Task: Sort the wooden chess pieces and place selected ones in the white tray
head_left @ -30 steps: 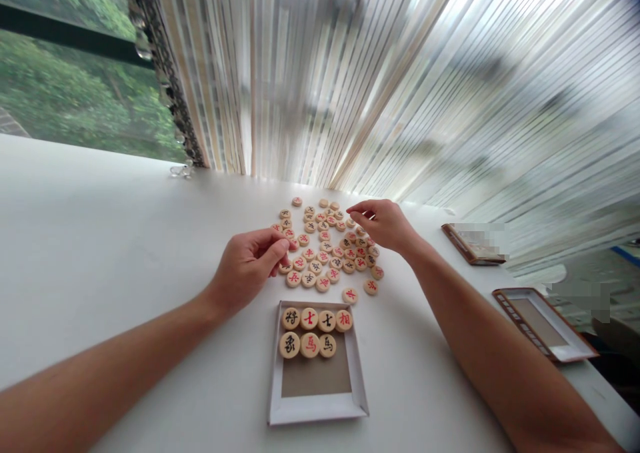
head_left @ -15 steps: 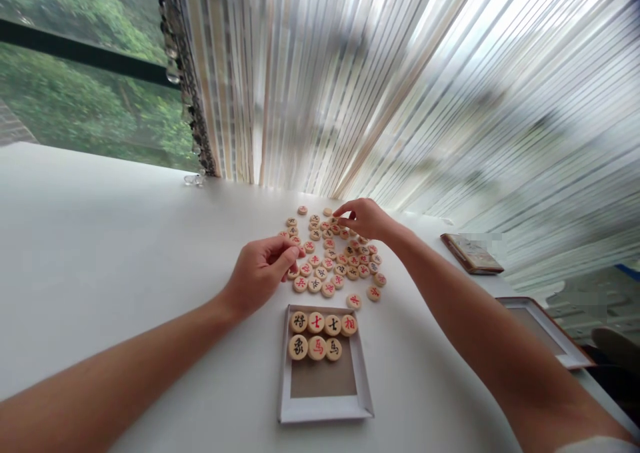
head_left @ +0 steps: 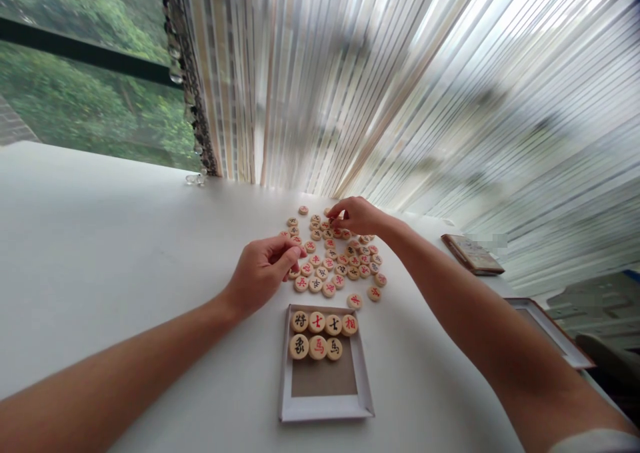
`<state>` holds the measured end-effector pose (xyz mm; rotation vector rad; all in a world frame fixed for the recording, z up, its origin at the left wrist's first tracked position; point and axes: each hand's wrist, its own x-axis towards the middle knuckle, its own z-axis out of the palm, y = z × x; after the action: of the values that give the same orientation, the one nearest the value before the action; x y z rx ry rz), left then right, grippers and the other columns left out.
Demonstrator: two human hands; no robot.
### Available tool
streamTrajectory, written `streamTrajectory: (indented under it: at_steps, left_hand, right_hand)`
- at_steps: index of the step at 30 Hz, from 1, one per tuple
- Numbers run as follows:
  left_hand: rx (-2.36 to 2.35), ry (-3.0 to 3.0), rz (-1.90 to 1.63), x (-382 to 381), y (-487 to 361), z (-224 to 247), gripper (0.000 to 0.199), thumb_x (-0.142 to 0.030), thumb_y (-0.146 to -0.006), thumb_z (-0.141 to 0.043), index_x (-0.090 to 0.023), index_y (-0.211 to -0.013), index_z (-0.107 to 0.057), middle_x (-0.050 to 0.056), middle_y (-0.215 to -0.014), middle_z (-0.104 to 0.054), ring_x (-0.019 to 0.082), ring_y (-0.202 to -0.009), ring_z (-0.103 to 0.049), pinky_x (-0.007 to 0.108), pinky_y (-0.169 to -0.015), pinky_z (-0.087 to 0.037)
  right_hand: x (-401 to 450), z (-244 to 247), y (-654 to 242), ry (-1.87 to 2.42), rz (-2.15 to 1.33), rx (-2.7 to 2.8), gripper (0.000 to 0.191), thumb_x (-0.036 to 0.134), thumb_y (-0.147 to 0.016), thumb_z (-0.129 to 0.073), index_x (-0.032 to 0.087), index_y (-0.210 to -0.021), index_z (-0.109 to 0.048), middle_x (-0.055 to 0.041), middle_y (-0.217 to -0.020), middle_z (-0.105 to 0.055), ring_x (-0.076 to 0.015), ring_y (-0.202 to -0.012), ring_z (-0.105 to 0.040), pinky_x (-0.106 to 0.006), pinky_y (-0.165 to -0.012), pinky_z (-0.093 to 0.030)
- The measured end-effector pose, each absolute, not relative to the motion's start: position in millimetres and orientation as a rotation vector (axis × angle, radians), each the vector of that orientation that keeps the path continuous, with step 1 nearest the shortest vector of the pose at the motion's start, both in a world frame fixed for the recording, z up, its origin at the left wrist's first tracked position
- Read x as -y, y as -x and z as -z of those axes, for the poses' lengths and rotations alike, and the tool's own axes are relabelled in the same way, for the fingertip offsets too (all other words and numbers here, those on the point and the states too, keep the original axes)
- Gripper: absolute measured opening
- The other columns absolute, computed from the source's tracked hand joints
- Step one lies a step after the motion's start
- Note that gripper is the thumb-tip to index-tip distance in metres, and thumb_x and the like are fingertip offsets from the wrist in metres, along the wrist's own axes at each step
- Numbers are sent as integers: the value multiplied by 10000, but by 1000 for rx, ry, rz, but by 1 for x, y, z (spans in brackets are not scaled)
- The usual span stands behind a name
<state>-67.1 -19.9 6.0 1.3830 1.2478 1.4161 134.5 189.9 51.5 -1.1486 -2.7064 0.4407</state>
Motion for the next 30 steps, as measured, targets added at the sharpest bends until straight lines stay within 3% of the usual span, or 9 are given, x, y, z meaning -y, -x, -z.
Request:
streamTrajectory:
  at_steps: [4, 7, 12, 16, 19, 22, 25, 30]
  left_hand:
    - [-1241, -1381, -1416, 21, 67, -7, 266, -345, -913, -640, -110, -841, -744, -2, -624, -641, 86, -503, -515, 189, -472, -412]
    - [-1247, -1375, -1420, 21, 67, -8, 261, -346, -903, -641, -116, -820, -733, 1, -617, -644, 93, -505, -522, 195, -475, -421]
    - [-1231, -1457, -1430, 21, 66, -7, 245, -336, -903, -632, -127, -821, -730, 9, -634, -662, 105, -518, -540, 208, -491, -442]
    - [-1217, -1553, -1417, 24, 64, -5, 243, -330, -910, -631, -133, -806, -728, 27, -665, -680, 118, -554, -567, 218, -512, -455]
    - [-1181, -1582, -1373, 28, 61, -5, 233, -338, -905, -667, -125, -871, -756, 33, -710, -688, 120, -581, -578, 220, -528, -462]
    - [-1093, -1531, -1308, 32, 57, -7, 257, -366, -897, -718, -125, -965, -773, 35, -747, -700, 122, -600, -602, 222, -547, -485]
    - [-1001, -1448, -1275, 35, 53, -11, 289, -390, -895, -754, -125, -1009, -774, 46, -780, -729, 122, -617, -623, 219, -559, -496]
    - [-927, -1371, -1286, 35, 51, -15, 256, -360, -880, -791, -123, -975, -797, 60, -787, -771, 126, -628, -647, 219, -560, -500]
  right_hand:
    - [-186, -53, -135, 1164, -578, 2577, 104, 150, -716, -845, 209, -802, -854, -16, -743, -786, -166, -677, -680, -288, -729, -498]
    - [-171, -51, -146, 1198, -681, 2359, 66, 201, -728, -845, 191, -792, -837, -17, -687, -760, -162, -635, -656, -309, -709, -505]
    - [-108, -40, -176, 1199, -1003, 1929, 413, 446, -770, -858, 158, -1061, -812, -97, -875, -818, -210, -728, -740, -342, -686, -585]
    - [-46, -33, -189, 1162, -1266, 1699, 469, 520, -718, -900, 171, -1019, -811, -123, -927, -834, -271, -838, -806, -415, -797, -645]
    - [-15, -33, -181, 1099, -1483, 1447, 377, 437, -673, -959, 203, -935, -826, -79, -942, -838, -253, -873, -818, -380, -847, -646]
    - [-1, -35, -163, 996, -1673, 1246, 380, 325, -637, -999, 191, -957, -845, -61, -839, -829, -204, -749, -794, -311, -726, -630]
    - [3, -36, -146, 902, -1682, 1264, 355, 297, -641, -1001, 182, -944, -858, -43, -772, -813, -143, -650, -718, -254, -630, -581]
    - [7, -31, -142, 858, -1620, 1338, 299, 298, -698, -974, 206, -965, -873, -55, -864, -831, -128, -700, -702, -229, -648, -581]
